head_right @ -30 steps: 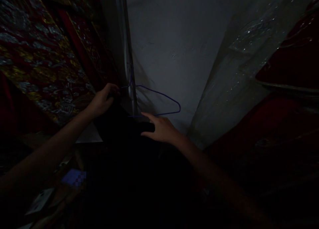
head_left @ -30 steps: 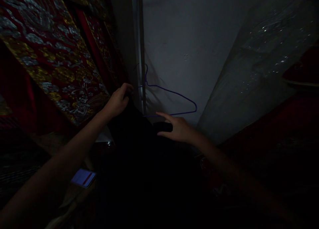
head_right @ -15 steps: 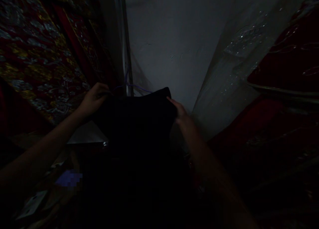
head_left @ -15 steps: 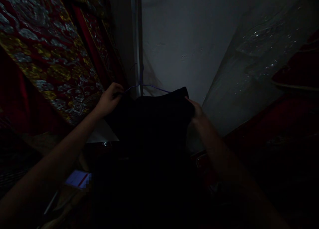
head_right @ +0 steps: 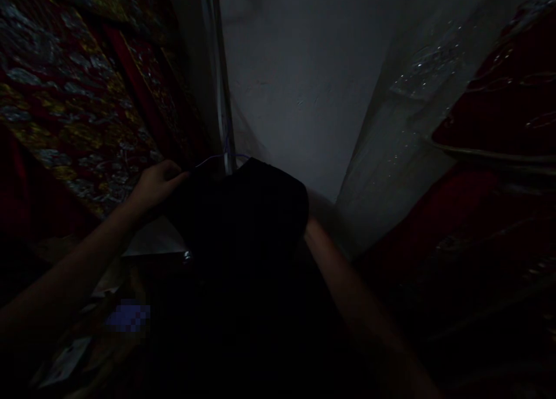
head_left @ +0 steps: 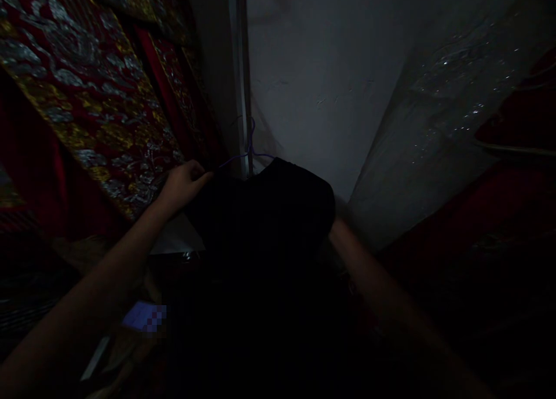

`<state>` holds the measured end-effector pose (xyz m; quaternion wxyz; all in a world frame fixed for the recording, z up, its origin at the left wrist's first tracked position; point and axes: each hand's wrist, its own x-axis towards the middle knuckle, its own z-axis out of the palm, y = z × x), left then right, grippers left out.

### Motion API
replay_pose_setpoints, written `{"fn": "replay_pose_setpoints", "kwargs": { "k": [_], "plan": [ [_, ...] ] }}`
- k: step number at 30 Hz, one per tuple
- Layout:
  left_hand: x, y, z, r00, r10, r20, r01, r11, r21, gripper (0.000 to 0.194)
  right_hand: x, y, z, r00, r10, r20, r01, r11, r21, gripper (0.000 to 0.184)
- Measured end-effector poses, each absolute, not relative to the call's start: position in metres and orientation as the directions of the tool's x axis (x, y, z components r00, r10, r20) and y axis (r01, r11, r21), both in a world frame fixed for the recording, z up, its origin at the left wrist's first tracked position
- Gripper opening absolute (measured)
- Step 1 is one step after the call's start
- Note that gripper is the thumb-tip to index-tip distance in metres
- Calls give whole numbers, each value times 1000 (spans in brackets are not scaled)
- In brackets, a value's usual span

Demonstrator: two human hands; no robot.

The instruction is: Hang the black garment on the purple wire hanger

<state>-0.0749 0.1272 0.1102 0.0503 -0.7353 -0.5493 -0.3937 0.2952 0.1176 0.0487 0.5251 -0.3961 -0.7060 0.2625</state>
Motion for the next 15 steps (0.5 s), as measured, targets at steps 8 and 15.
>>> {"fn": "replay_pose_setpoints", "kwargs": {
  "k": [8,15],
  "plan": [
    [-30,127,119,342,574,744,661,-710,244,48,298,103,87,38,912,409,-65,411,-909,50],
    [8,85,148,92,669,737,422,-697,580,37,276,42,75,67,794,605,169,588,-791,53]
  ]
}}
